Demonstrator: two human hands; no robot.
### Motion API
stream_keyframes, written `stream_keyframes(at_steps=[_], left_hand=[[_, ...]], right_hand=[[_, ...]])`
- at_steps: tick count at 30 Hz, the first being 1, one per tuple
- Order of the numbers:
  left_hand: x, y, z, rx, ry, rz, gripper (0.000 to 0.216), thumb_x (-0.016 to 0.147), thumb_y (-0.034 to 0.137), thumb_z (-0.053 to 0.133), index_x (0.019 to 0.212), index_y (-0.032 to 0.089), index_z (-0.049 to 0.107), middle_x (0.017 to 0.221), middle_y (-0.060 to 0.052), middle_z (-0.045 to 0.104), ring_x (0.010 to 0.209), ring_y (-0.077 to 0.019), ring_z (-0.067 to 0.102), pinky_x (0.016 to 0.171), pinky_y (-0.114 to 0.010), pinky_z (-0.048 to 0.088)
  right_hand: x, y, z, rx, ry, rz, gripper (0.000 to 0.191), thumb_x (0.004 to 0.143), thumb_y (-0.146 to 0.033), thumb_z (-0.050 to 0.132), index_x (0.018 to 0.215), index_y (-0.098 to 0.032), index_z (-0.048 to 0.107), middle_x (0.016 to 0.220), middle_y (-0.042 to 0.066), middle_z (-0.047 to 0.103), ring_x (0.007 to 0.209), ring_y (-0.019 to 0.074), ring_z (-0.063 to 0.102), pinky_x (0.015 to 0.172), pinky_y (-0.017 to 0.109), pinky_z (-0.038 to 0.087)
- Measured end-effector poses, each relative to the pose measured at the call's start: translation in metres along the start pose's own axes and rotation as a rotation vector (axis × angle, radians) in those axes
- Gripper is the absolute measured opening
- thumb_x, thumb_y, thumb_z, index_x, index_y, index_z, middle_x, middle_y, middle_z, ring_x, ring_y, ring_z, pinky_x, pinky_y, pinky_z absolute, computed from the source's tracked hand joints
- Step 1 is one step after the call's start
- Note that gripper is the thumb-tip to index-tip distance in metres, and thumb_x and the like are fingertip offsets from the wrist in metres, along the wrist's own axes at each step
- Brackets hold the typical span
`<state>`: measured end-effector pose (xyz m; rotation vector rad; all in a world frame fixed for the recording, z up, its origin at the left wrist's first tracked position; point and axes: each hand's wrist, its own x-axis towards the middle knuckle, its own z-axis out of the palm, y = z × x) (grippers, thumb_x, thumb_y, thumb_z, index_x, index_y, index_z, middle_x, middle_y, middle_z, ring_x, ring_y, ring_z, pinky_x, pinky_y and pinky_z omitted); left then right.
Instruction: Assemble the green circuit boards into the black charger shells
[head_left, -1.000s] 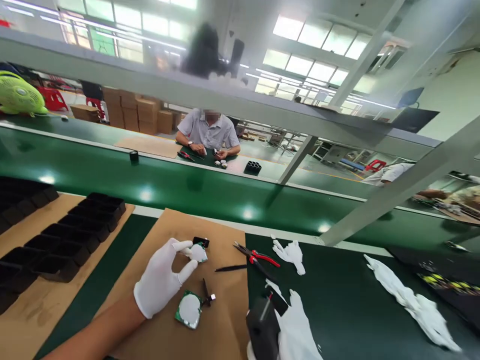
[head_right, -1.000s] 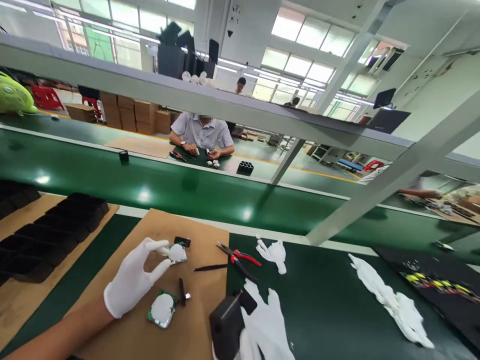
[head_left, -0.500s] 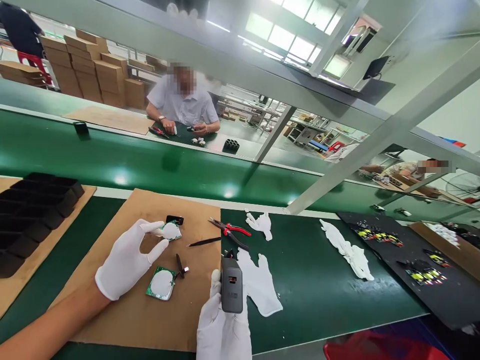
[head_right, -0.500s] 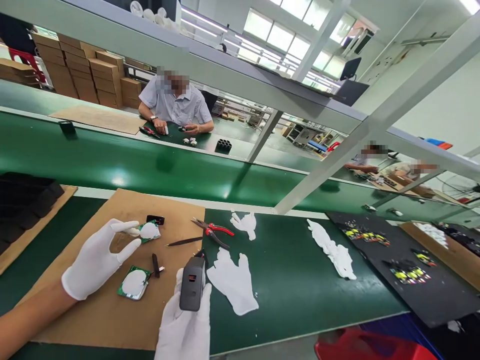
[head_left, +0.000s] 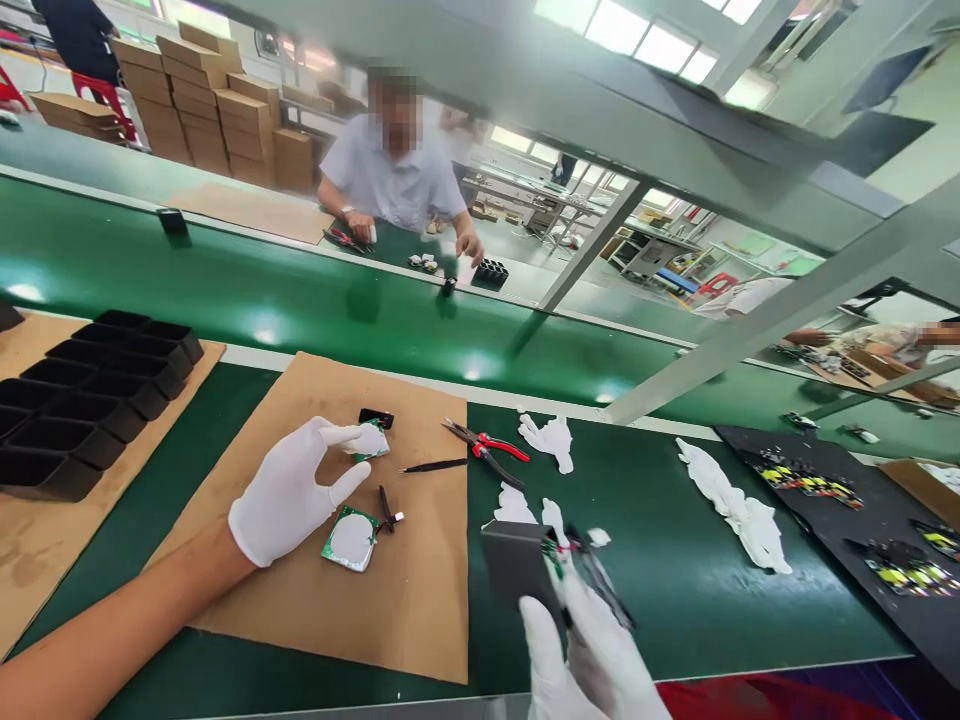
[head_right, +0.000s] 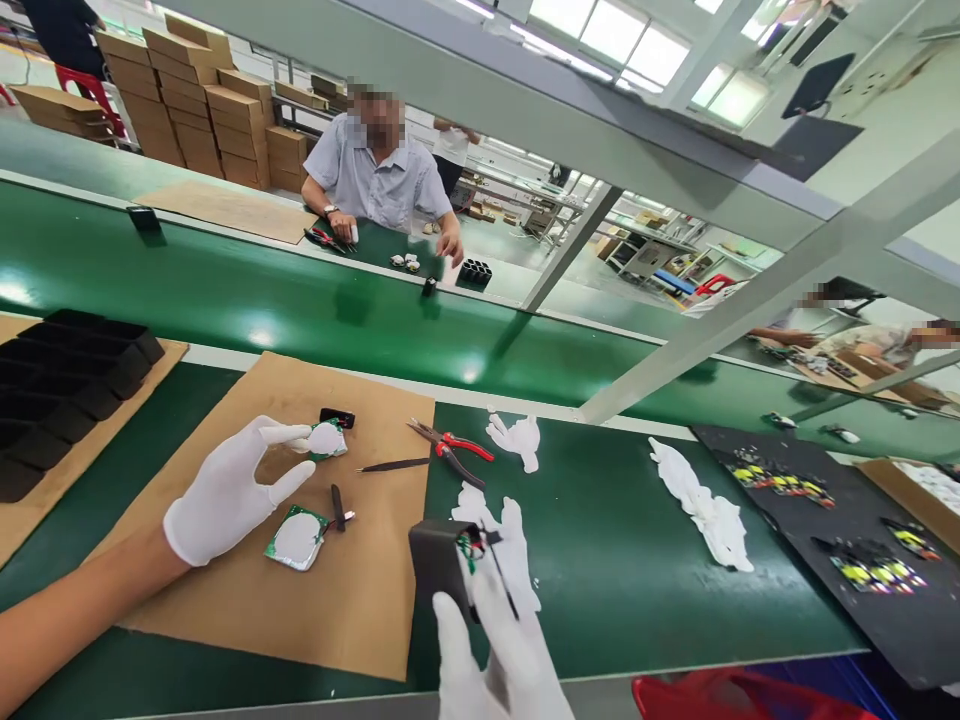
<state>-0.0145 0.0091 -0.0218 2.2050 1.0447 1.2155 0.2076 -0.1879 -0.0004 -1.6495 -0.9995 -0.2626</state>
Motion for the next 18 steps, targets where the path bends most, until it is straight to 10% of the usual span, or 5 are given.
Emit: stream_keyframes(at_steps=[6, 18], left_hand=[[0.001, -0.001, 0.0, -0.001, -0.015, -0.002, 0.029, 0.099, 0.026, 0.063, 0.128, 0.027, 0.061, 0.102, 0.0, 0.07, 0.095, -0.0203, 0.072, 0.089, -0.035, 0.057], [0.001, -0.001, -0.002, 0.024, -0.02, 0.014, 0.027, 0.099, 0.028, 0.063, 0.126, 0.026, 0.06, 0.101, 0.0, 0.07, 0.093, -0.0201, 0.072, 0.087, -0.035, 0.056]], right_hand=[[-0.026, 0.024, 0.018, -0.355, -0.544, -0.131, 0.028, 0.102, -0.045, 0.061, 0.115, -0.027, 0.079, 0.101, 0.006, 0.082, 0.07, 0.0186, 0.077, 0.058, 0.025, 0.059], [-0.028, 0.017, 0.007, -0.365, -0.359, -0.155, 0.023, 0.099, -0.042, 0.068, 0.117, -0.033, 0.08, 0.103, 0.005, 0.081, 0.077, 0.0202, 0.077, 0.059, 0.024, 0.056]])
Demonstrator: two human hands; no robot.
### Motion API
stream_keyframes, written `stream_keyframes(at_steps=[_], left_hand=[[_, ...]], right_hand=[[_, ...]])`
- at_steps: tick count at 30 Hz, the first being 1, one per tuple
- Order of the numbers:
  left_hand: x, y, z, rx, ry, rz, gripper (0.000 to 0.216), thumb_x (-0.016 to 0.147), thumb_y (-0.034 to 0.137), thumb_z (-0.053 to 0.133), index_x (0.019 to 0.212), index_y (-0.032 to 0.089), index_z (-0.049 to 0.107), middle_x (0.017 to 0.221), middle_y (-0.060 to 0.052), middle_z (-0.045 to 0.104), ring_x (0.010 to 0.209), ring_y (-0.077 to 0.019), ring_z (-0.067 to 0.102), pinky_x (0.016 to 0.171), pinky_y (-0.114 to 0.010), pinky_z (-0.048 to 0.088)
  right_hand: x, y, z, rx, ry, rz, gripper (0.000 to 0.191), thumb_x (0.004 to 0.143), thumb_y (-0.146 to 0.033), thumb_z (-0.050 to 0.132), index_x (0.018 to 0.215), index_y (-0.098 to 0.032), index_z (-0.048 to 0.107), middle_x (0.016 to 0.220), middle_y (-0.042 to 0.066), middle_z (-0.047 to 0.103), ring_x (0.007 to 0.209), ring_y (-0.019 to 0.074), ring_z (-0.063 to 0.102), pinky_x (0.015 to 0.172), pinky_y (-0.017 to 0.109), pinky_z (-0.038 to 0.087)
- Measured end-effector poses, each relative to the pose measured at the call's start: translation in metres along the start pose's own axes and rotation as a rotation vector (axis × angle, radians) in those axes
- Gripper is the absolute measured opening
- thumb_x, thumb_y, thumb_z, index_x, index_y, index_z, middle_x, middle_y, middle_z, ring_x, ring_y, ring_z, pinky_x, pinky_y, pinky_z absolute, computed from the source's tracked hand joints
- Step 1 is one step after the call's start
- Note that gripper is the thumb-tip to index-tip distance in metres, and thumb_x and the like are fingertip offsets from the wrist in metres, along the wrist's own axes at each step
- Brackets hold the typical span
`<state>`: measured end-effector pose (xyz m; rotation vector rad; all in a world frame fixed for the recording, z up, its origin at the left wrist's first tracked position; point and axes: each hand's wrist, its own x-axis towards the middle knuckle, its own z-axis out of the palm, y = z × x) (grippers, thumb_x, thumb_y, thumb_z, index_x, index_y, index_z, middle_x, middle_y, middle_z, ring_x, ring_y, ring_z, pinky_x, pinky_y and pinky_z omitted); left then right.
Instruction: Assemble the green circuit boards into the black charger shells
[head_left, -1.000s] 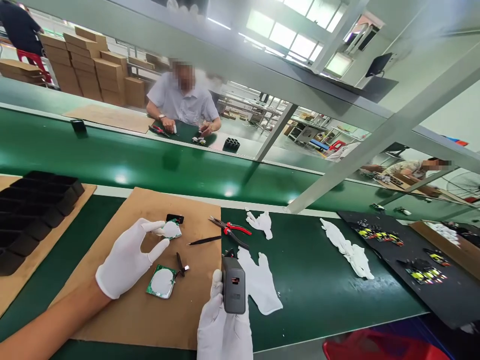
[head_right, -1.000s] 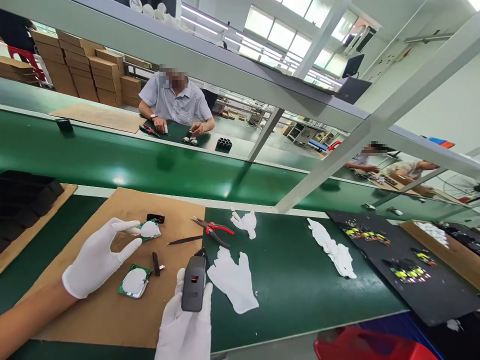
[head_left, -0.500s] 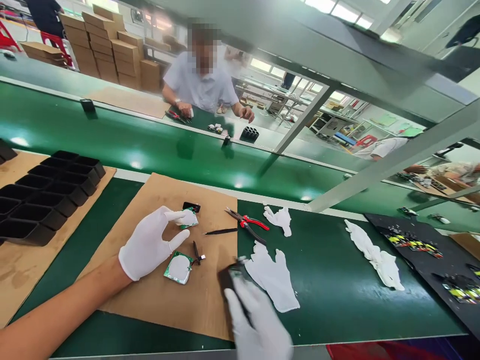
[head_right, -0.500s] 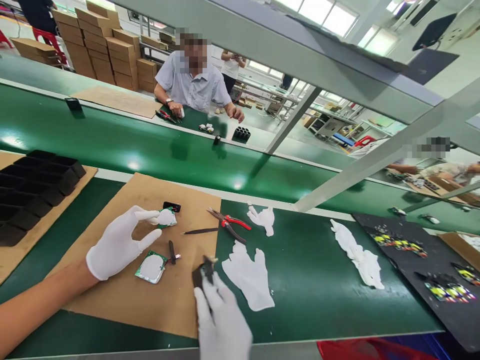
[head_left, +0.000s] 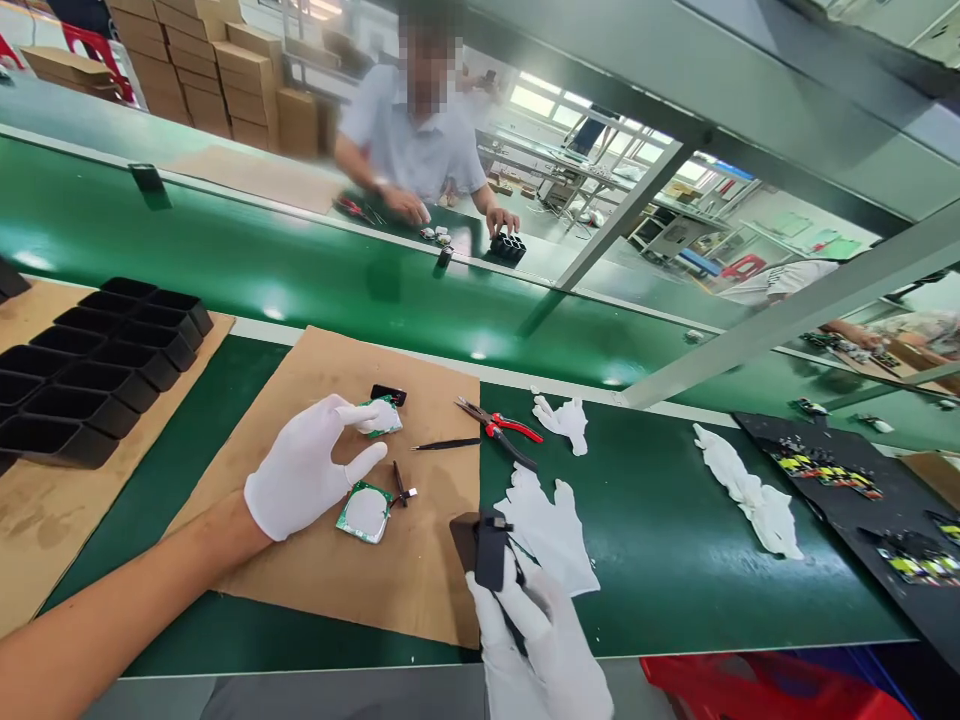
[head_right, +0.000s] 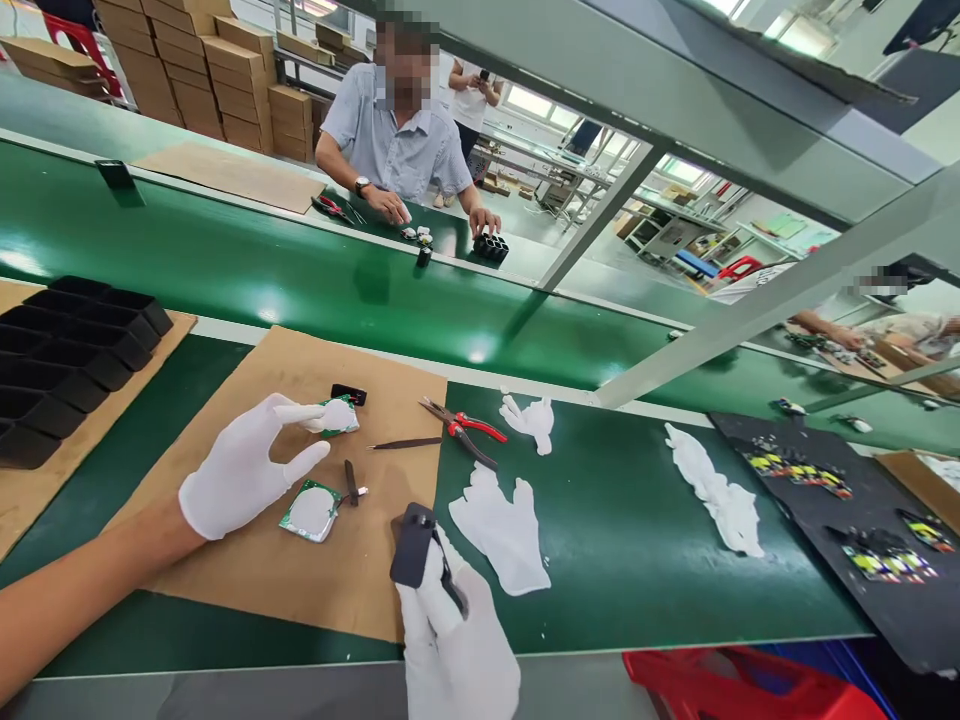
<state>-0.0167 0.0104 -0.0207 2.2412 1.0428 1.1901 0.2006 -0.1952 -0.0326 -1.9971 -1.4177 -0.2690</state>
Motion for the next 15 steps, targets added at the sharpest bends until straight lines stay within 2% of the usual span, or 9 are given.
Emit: stream_keyframes(at_steps=[3, 6, 9, 12, 13, 15], left_hand=[[0.0, 0.0, 0.0, 0.008, -0.012, 0.003, 0.027, 0.099, 0.029, 0.063, 0.126, 0.026, 0.061, 0.101, -0.001, 0.07, 0.093, -0.0214, 0.072, 0.086, -0.036, 0.056], [-0.001, -0.001, 0.0, 0.018, -0.001, 0.028, 0.026, 0.099, 0.03, 0.063, 0.124, 0.025, 0.061, 0.099, -0.001, 0.07, 0.09, -0.0217, 0.072, 0.084, -0.036, 0.056], [-0.001, -0.001, 0.0, 0.037, 0.016, 0.055, 0.025, 0.099, 0.03, 0.063, 0.124, 0.025, 0.061, 0.098, -0.001, 0.069, 0.088, -0.0217, 0.072, 0.083, -0.036, 0.056], [-0.001, 0.0, -0.001, 0.04, 0.024, 0.066, 0.026, 0.099, 0.028, 0.063, 0.125, 0.026, 0.06, 0.099, 0.0, 0.069, 0.09, -0.0213, 0.072, 0.085, -0.035, 0.057], [-0.001, 0.0, -0.001, 0.039, 0.023, 0.067, 0.026, 0.099, 0.028, 0.063, 0.125, 0.026, 0.06, 0.099, 0.0, 0.069, 0.09, -0.0211, 0.072, 0.086, -0.035, 0.057], [-0.001, 0.0, -0.001, 0.043, 0.019, 0.072, 0.026, 0.099, 0.028, 0.064, 0.124, 0.025, 0.06, 0.099, 0.0, 0.069, 0.089, -0.0208, 0.072, 0.085, -0.035, 0.057]], right_hand=[[0.003, -0.005, 0.01, 0.044, -0.126, -0.085, 0.027, 0.104, -0.037, 0.058, 0.119, -0.03, 0.08, 0.108, 0.007, 0.08, 0.085, 0.0189, 0.078, 0.07, 0.024, 0.06], [0.004, -0.006, 0.015, 0.074, -0.175, -0.095, 0.029, 0.105, -0.034, 0.056, 0.125, -0.03, 0.078, 0.114, 0.007, 0.079, 0.09, 0.0173, 0.078, 0.076, 0.023, 0.06], [0.002, -0.004, 0.015, 0.139, -0.155, -0.043, 0.032, 0.103, -0.037, 0.061, 0.131, -0.03, 0.075, 0.119, 0.007, 0.08, 0.095, 0.0191, 0.079, 0.082, 0.024, 0.062], [0.001, -0.004, 0.014, 0.148, -0.098, 0.047, 0.047, 0.097, -0.043, 0.071, 0.141, -0.025, 0.069, 0.112, 0.007, 0.082, 0.092, 0.0213, 0.081, 0.081, 0.026, 0.064], [0.002, -0.005, 0.014, 0.142, -0.088, 0.048, 0.049, 0.096, -0.043, 0.072, 0.142, -0.024, 0.068, 0.111, 0.006, 0.082, 0.091, 0.0212, 0.081, 0.08, 0.026, 0.064], [0.005, -0.007, 0.014, 0.147, -0.086, -0.01, 0.041, 0.099, -0.037, 0.068, 0.138, -0.025, 0.07, 0.114, 0.006, 0.081, 0.094, 0.0202, 0.08, 0.081, 0.025, 0.064]])
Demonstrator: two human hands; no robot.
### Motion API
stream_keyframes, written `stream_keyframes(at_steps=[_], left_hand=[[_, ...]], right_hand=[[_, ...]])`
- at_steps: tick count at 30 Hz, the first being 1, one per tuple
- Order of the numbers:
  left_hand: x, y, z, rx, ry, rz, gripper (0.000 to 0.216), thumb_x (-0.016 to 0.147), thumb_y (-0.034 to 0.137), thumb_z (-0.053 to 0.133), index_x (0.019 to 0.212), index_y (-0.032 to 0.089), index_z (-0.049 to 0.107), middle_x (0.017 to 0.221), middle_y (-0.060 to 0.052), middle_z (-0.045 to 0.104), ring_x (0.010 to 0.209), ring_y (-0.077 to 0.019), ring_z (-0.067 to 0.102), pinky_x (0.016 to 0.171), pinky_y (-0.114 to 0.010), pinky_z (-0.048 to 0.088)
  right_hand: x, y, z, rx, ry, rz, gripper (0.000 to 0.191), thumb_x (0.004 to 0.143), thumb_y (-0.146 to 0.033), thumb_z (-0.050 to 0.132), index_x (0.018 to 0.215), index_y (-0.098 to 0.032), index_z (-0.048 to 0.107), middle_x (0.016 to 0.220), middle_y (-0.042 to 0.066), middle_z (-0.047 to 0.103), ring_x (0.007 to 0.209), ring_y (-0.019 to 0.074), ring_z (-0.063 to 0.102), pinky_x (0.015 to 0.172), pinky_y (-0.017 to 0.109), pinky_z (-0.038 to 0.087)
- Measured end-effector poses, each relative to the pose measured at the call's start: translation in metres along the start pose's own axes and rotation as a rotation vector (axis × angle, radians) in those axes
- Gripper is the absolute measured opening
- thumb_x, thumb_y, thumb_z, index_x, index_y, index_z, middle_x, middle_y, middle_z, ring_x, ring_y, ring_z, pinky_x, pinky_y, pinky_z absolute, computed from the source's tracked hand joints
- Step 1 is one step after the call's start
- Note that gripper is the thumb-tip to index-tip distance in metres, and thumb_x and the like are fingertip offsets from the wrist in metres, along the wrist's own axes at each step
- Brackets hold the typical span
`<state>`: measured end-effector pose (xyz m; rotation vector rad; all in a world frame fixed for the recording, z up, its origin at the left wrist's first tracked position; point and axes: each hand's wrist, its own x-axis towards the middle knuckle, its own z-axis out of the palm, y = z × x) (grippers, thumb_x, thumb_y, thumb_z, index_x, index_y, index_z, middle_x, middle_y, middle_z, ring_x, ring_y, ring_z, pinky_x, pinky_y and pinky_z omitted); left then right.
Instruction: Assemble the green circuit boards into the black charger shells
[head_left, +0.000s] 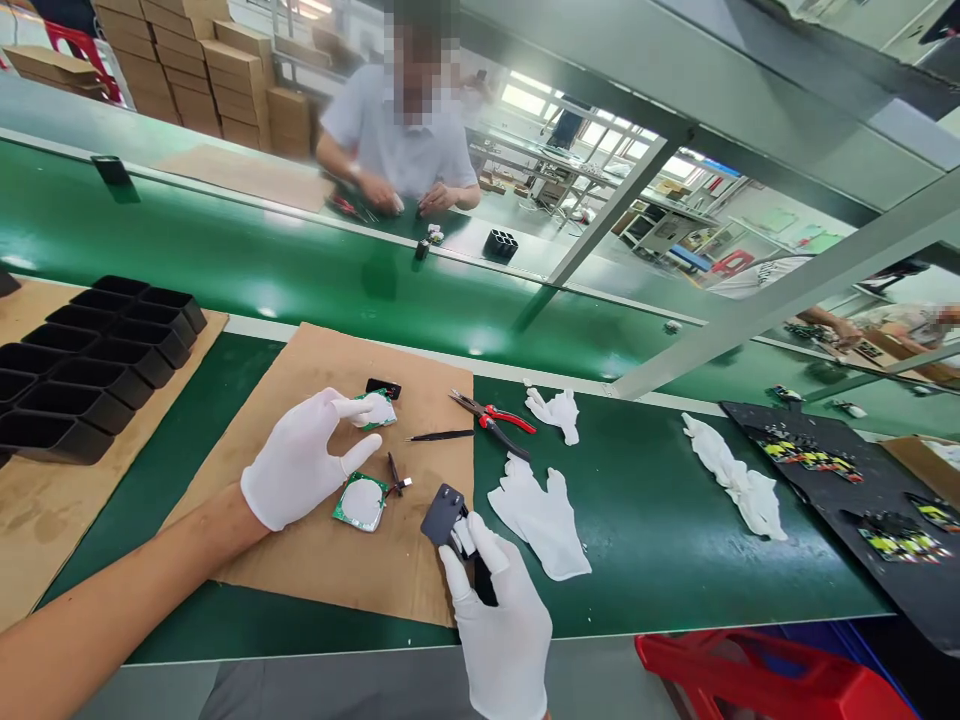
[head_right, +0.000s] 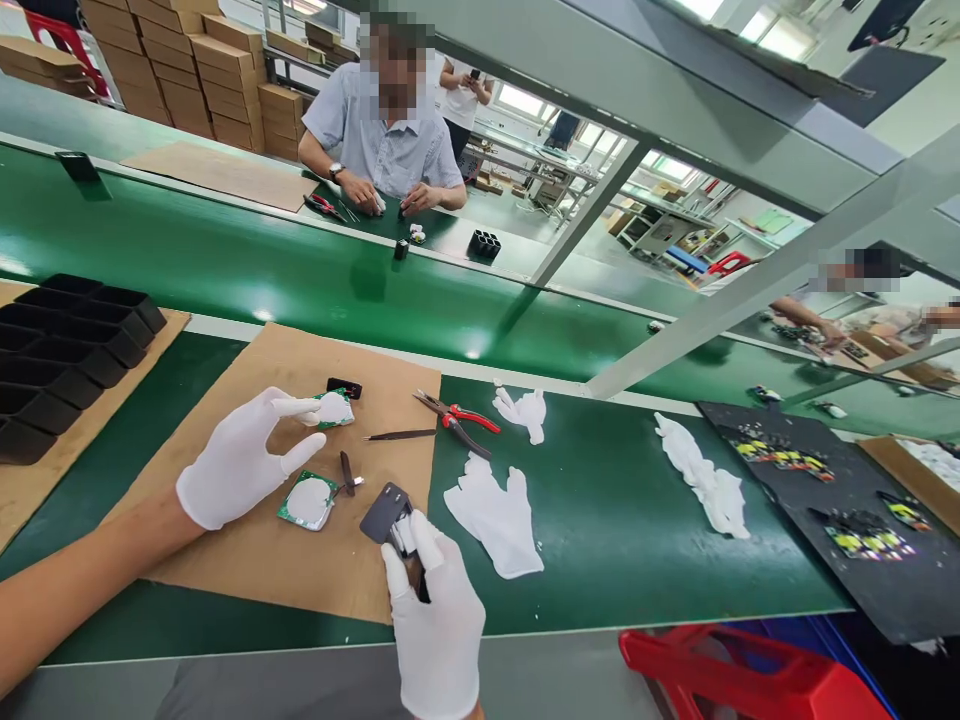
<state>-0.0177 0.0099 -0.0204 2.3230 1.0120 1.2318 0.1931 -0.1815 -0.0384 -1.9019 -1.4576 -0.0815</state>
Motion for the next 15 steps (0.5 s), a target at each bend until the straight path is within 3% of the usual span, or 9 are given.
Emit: stream_keyframes(at_steps=[6, 12, 15], left_hand=[[-0.001, -0.0003, 0.001, 0.005, -0.03, -0.019, 0.026, 0.099, 0.031, 0.062, 0.124, 0.024, 0.06, 0.099, -0.001, 0.069, 0.089, -0.0209, 0.071, 0.084, -0.035, 0.057], [-0.0011, 0.0, 0.0009, -0.003, -0.035, -0.008, 0.025, 0.099, 0.029, 0.063, 0.124, 0.025, 0.061, 0.099, -0.001, 0.069, 0.09, -0.0206, 0.071, 0.084, -0.035, 0.057], [-0.0011, 0.0002, 0.0006, -0.001, -0.037, -0.005, 0.024, 0.1, 0.03, 0.063, 0.123, 0.025, 0.061, 0.102, -0.001, 0.07, 0.093, -0.0208, 0.072, 0.084, -0.035, 0.056]], right_hand=[[0.0046, -0.002, -0.0004, 0.117, -0.054, -0.07, 0.031, 0.1, -0.024, 0.065, 0.129, -0.03, 0.075, 0.121, 0.006, 0.078, 0.107, 0.0196, 0.078, 0.092, 0.028, 0.064], [-0.0003, -0.0024, 0.0004, 0.124, -0.034, 0.135, 0.048, 0.095, -0.038, 0.074, 0.141, -0.027, 0.066, 0.128, 0.006, 0.077, 0.109, 0.0222, 0.078, 0.094, 0.031, 0.064], [-0.0007, -0.0019, 0.0013, 0.113, -0.012, 0.07, 0.047, 0.097, -0.034, 0.073, 0.143, -0.027, 0.065, 0.13, 0.007, 0.076, 0.112, 0.0218, 0.076, 0.095, 0.031, 0.063]])
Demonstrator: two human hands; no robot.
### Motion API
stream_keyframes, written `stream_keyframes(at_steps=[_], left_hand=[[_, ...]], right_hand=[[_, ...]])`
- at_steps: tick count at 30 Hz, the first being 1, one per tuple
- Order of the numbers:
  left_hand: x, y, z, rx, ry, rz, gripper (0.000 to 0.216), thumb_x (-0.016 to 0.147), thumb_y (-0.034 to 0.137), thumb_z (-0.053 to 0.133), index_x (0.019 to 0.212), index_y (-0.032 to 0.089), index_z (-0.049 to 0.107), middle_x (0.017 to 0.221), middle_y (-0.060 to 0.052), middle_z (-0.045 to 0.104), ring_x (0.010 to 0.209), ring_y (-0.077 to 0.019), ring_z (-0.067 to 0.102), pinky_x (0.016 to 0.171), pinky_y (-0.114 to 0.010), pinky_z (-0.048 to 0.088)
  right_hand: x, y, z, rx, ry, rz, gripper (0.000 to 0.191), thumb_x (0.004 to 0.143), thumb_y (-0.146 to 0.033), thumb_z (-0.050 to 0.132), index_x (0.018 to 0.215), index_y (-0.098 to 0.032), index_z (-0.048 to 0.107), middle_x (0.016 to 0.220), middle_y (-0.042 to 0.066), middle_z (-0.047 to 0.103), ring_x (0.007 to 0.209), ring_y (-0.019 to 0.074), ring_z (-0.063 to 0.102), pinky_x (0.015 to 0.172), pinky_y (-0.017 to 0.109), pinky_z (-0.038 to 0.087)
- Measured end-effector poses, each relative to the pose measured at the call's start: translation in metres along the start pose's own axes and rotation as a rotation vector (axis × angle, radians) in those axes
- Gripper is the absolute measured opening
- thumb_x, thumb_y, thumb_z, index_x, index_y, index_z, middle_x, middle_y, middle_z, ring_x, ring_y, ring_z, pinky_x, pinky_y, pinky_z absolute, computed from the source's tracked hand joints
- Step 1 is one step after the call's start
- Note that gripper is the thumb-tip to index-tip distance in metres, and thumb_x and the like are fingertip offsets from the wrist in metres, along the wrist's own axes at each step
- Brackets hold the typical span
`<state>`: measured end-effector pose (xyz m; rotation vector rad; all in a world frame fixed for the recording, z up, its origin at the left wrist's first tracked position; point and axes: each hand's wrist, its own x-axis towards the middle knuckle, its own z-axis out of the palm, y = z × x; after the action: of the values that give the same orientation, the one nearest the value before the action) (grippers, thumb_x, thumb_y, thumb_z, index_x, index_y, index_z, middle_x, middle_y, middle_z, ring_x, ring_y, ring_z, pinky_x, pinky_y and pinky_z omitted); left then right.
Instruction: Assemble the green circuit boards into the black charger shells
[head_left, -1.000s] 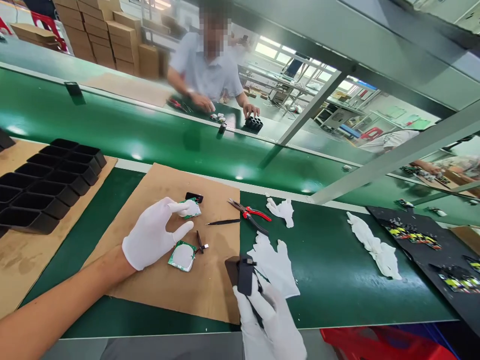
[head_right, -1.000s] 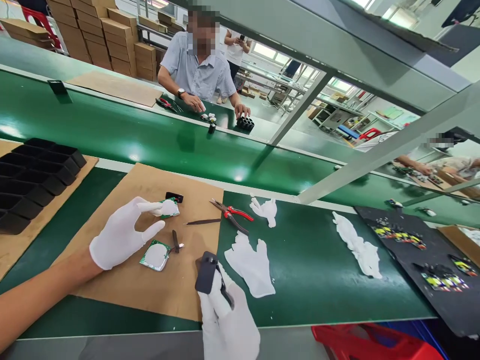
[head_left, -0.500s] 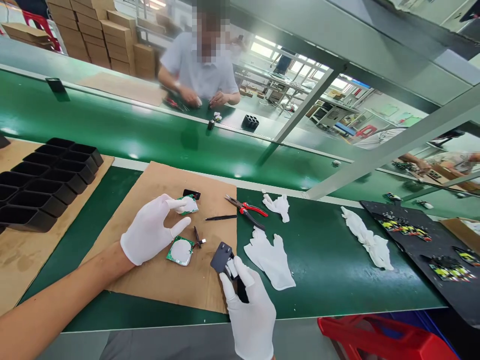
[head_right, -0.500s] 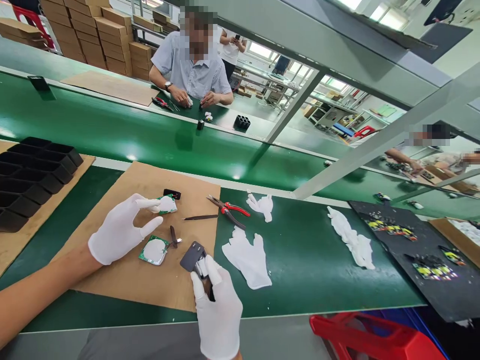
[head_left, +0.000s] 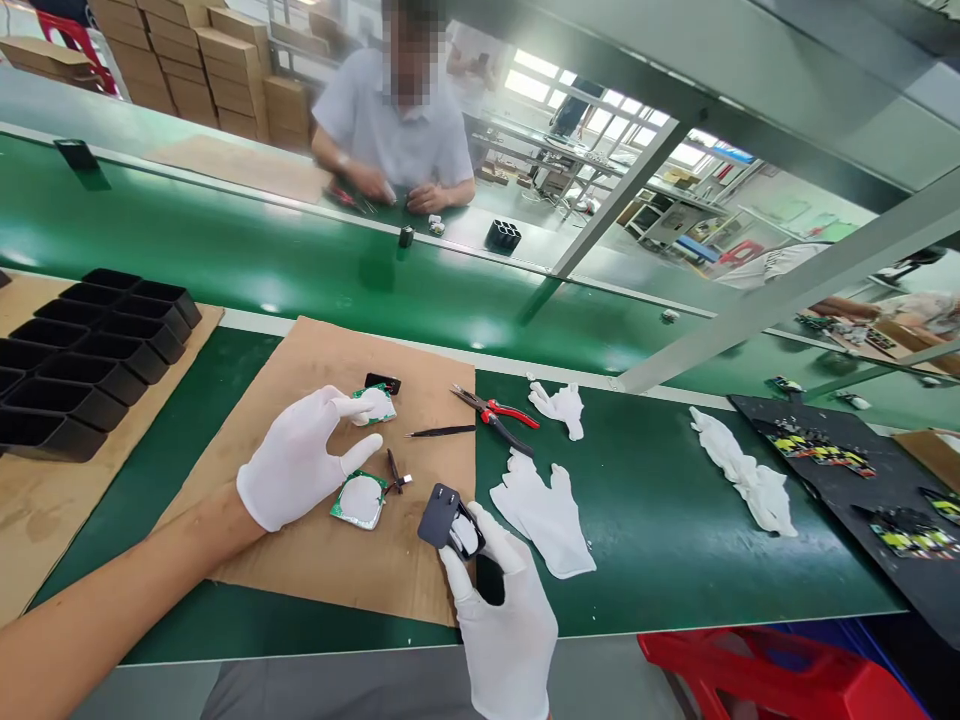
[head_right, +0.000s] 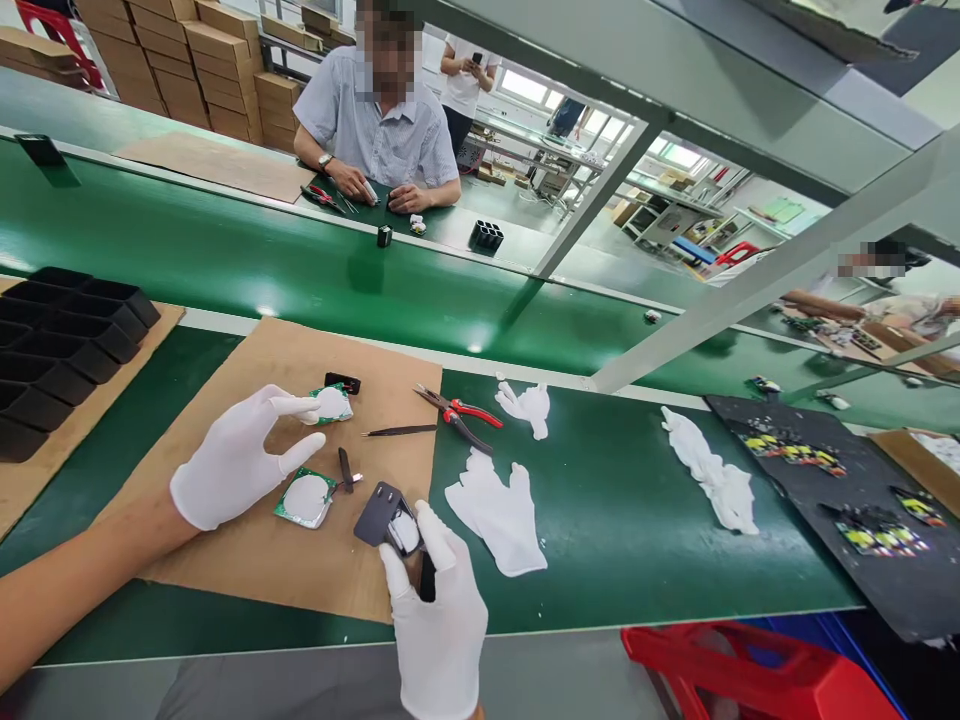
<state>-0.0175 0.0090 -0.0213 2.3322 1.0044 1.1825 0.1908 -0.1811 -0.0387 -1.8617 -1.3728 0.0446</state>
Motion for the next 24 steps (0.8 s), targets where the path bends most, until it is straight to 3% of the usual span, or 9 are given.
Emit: stream_keyframes(at_steps=[5, 9, 13, 17, 24], left_hand=[[-0.0011, 0.0001, -0.0005, 0.004, -0.021, 0.002, 0.023, 0.1, 0.031, 0.062, 0.123, 0.025, 0.061, 0.103, -0.002, 0.071, 0.092, -0.0211, 0.071, 0.083, -0.035, 0.056], [-0.002, -0.0001, -0.0005, -0.002, -0.033, 0.01, 0.023, 0.1, 0.029, 0.063, 0.122, 0.024, 0.061, 0.102, -0.002, 0.07, 0.092, -0.0211, 0.071, 0.082, -0.035, 0.055], [-0.0014, -0.0003, -0.0001, 0.008, -0.025, 0.025, 0.023, 0.1, 0.028, 0.065, 0.122, 0.024, 0.061, 0.103, -0.002, 0.07, 0.092, -0.0206, 0.07, 0.082, -0.033, 0.054], [-0.0011, -0.0008, 0.0, 0.016, -0.025, 0.039, 0.023, 0.1, 0.028, 0.065, 0.122, 0.023, 0.061, 0.103, -0.002, 0.069, 0.092, -0.0202, 0.07, 0.082, -0.033, 0.053], [-0.0034, -0.0012, 0.0, 0.015, -0.05, 0.023, 0.025, 0.099, 0.029, 0.067, 0.123, 0.024, 0.06, 0.103, -0.002, 0.069, 0.092, -0.0205, 0.069, 0.082, -0.034, 0.053]], right_hand=[[0.0038, -0.0002, -0.0005, 0.023, -0.007, -0.163, 0.038, 0.099, -0.018, 0.068, 0.135, -0.031, 0.069, 0.126, 0.005, 0.075, 0.112, 0.0178, 0.075, 0.099, 0.028, 0.061], [0.006, -0.0029, -0.0027, 0.077, -0.019, -0.152, 0.034, 0.099, -0.02, 0.068, 0.132, -0.03, 0.068, 0.122, 0.005, 0.076, 0.11, 0.0174, 0.076, 0.095, 0.027, 0.062], [0.0051, -0.0027, -0.0032, 0.02, -0.02, -0.086, 0.043, 0.099, -0.026, 0.07, 0.141, -0.029, 0.064, 0.122, 0.006, 0.076, 0.105, 0.0187, 0.077, 0.089, 0.026, 0.064], [0.0051, -0.0009, -0.0019, 0.044, -0.075, -0.14, 0.036, 0.101, -0.02, 0.065, 0.134, -0.032, 0.07, 0.125, 0.005, 0.074, 0.111, 0.0176, 0.075, 0.096, 0.026, 0.062], [0.0019, 0.0008, -0.0011, -0.056, -0.024, -0.184, 0.033, 0.104, -0.023, 0.063, 0.135, -0.031, 0.069, 0.135, 0.003, 0.073, 0.111, 0.0157, 0.076, 0.099, 0.023, 0.06]])
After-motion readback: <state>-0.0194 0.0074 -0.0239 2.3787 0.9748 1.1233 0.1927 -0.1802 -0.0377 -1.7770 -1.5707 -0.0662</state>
